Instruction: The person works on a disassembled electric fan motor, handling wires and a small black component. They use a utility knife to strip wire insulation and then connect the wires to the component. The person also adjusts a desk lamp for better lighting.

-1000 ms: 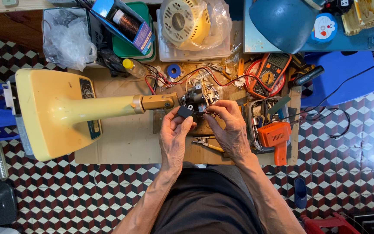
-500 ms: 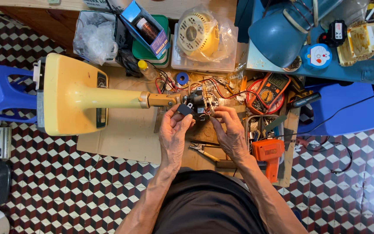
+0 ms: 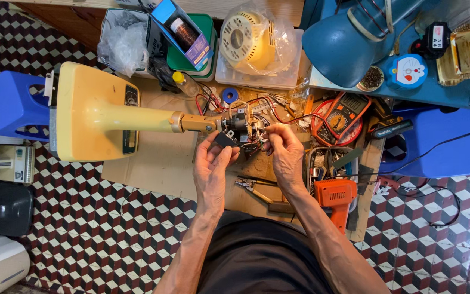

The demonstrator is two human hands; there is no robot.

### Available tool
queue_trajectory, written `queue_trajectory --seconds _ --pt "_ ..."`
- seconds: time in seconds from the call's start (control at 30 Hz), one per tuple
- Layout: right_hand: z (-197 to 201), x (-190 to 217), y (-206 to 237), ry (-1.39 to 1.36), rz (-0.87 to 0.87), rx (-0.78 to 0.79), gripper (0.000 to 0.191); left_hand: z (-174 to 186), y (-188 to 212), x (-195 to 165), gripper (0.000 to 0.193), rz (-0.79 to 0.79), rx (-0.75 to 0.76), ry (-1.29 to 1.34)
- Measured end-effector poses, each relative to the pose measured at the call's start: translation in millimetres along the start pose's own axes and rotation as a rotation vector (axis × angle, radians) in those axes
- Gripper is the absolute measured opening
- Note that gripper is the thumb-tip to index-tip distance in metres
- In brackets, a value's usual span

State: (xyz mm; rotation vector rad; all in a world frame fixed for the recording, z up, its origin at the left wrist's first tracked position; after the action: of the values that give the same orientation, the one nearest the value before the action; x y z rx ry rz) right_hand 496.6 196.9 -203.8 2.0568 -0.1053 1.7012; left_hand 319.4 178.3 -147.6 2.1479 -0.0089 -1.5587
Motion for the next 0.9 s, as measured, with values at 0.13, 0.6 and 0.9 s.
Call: queue_trajectory --seconds 0.13,0.6,0.9 --pt "-0.6 -5.2 -2.9 -0.014 -0.064 0.049 0.023 -2.5 -4.5 -4.9 0.049 -0.002 0.034 -0.007" --pt "-1.1 -9.2 -8.4 -0.045 -0.064 0.180 0.026 -15.6 -11.3 5.0 0.055 0.008 0.079 -0.046" --pt "-4.3 -8.9 -9.1 0.077 0.004 0.243 0.019 -14.4 -12.6 11.0 0.056 -0.029 0.096 -0.124"
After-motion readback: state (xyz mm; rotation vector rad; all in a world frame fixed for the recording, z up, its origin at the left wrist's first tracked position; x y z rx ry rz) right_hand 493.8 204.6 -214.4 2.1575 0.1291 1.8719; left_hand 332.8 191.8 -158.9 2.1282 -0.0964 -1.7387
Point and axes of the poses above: each hand's wrist, its own y-axis away from the middle knuckle, its own z-axis out of the back of the hand, x = y × z, the point moved 4 cm from there along -y, towards the middle knuckle, and after that the axes turned 7 degrees about -x, right-handed, at the moved point
